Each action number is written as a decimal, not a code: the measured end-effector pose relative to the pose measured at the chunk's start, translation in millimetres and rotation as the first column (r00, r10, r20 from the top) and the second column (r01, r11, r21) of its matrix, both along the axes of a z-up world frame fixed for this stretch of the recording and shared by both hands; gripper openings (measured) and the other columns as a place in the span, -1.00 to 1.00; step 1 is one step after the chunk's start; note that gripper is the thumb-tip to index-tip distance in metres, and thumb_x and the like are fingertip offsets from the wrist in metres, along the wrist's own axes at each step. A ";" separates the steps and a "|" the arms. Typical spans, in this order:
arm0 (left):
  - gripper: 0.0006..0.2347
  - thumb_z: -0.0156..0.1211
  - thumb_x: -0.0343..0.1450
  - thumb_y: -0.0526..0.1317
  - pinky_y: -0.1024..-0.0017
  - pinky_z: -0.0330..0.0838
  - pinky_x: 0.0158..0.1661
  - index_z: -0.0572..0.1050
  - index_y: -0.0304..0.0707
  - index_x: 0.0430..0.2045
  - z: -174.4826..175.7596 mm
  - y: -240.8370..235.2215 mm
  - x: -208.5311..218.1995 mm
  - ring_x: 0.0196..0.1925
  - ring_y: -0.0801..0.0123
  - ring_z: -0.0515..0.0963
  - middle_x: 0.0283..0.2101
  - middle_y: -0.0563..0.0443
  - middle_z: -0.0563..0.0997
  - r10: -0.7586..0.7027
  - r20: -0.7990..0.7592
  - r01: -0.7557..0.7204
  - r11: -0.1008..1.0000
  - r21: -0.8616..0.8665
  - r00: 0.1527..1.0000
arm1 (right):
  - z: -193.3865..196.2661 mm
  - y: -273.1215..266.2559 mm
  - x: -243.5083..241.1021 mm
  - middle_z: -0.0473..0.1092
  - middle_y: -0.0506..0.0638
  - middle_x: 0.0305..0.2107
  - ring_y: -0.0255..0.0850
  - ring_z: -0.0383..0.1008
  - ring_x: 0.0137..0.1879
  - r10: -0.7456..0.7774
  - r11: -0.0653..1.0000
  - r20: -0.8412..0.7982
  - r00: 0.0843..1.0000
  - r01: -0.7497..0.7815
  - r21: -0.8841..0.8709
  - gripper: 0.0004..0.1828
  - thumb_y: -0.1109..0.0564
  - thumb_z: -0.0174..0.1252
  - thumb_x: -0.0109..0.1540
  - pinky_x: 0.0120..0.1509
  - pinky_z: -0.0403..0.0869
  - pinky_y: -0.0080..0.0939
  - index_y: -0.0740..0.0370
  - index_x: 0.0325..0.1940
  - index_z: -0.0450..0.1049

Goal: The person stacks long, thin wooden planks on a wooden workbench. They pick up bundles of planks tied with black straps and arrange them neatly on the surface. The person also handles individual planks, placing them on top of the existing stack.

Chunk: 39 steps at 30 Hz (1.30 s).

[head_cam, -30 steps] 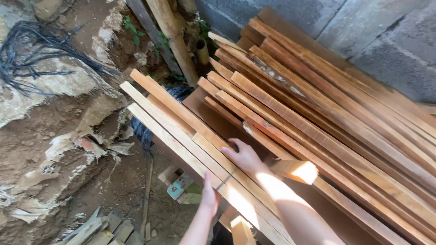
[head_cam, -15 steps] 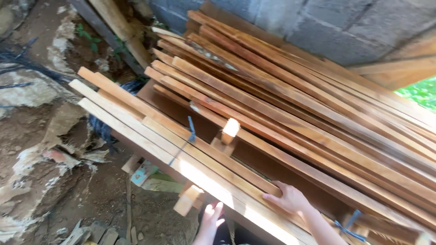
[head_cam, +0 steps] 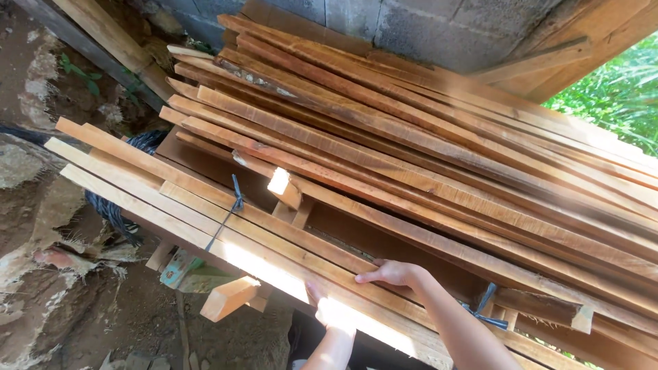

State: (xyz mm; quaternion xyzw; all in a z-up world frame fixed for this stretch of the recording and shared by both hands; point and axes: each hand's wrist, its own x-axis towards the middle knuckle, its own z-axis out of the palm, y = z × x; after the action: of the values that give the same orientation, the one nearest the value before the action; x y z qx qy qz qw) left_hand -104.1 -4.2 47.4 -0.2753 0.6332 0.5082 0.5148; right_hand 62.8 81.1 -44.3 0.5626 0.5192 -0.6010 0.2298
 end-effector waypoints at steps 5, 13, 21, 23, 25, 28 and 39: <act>-0.36 -0.30 0.43 0.25 -0.06 0.34 0.30 0.04 0.13 0.45 6.4 12.6 0.8 0.35 -0.10 0.41 0.43 -0.19 0.28 0.025 -0.001 -0.025 0.999 0.028 1.000 | 35.2 3.3 -5.0 0.37 0.21 0.26 0.10 0.30 0.45 0.030 0.999 -0.016 0.999 -0.030 0.020 0.17 -0.77 0.27 -0.17 0.57 0.16 0.11 -0.01 0.27 0.49; -0.34 -0.33 0.45 0.27 0.07 0.30 0.29 0.12 0.04 0.46 -24.8 -7.6 -1.0 0.34 -0.09 0.41 0.46 -0.24 0.27 0.084 -0.001 -0.084 0.996 0.015 0.996 | 16.3 -2.5 1.1 0.52 0.13 0.05 -0.05 0.49 0.27 -0.041 0.999 -0.059 0.997 0.043 0.033 0.06 -0.71 0.35 -0.18 0.35 0.43 -0.09 -0.01 0.17 0.55; -0.24 -0.47 0.42 0.38 0.12 -0.05 0.43 -0.04 0.00 0.51 -29.9 -24.6 -14.0 0.53 0.03 0.09 0.56 -0.08 0.02 0.027 0.066 -0.034 0.994 0.103 0.997 | 66.4 -21.2 -6.1 0.47 -0.01 0.13 -0.11 0.47 0.31 -0.046 0.955 0.134 0.990 0.004 0.296 0.28 -0.82 0.36 -0.31 0.35 0.47 -0.06 -0.18 0.32 0.36; -0.21 -0.49 0.41 0.40 0.13 -0.12 0.46 -0.08 0.00 0.52 -29.2 -30.8 -17.9 0.57 0.05 0.03 0.58 -0.05 -0.03 0.009 0.081 -0.018 0.994 0.110 0.997 | 115.3 -46.0 -18.4 0.48 0.10 0.09 0.02 0.50 0.22 -0.065 0.893 0.111 0.992 0.008 0.451 0.21 -0.70 0.39 -0.23 0.29 0.49 -0.04 0.06 0.26 0.37; -0.19 -0.52 0.41 0.42 0.14 -0.18 0.49 -0.11 -0.01 0.52 -38.8 -39.0 -23.9 0.60 0.07 -0.03 0.60 -0.02 -0.08 -0.017 0.098 0.004 0.992 0.127 0.995 | 139.6 -65.8 -27.9 0.49 0.21 0.05 0.15 0.54 0.12 -0.091 0.798 0.091 0.992 0.018 0.602 0.14 -0.58 0.43 -0.15 0.23 0.51 -0.01 0.29 0.20 0.39; -0.18 -0.46 0.39 0.43 0.12 0.02 0.31 -0.10 -0.05 0.51 -72.6 -63.8 -47.1 0.37 0.03 0.15 0.44 -0.16 0.08 -0.198 0.130 0.179 0.973 0.146 0.972 | 124.9 -102.9 -39.1 0.37 0.11 0.18 0.02 0.38 0.28 -0.071 0.738 0.263 0.962 -0.127 0.663 0.19 -0.61 0.43 -0.09 0.39 0.31 -0.03 0.23 0.32 0.30; -0.65 0.09 0.48 -0.05 0.60 0.55 -0.05 0.73 -0.38 -0.25 -86.4 -88.4 -143.4 -0.20 0.44 0.73 -0.22 0.02 0.81 -0.948 -0.185 0.965 -0.262 -0.013 -0.259 | 141.4 -165.6 -72.2 0.49 0.12 -0.20 0.07 0.44 -0.17 -0.289 0.284 0.145 0.946 -0.060 0.957 -0.16 -0.31 0.42 -0.16 0.06 0.41 -0.03 0.21 0.06 0.50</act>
State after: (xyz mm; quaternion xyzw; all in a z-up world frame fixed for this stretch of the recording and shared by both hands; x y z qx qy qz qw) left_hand -247.4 -92.6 -39.0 0.4017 0.5966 -0.0388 0.6937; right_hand -9.4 -84.5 97.1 0.7056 0.6912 -0.0993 -0.1205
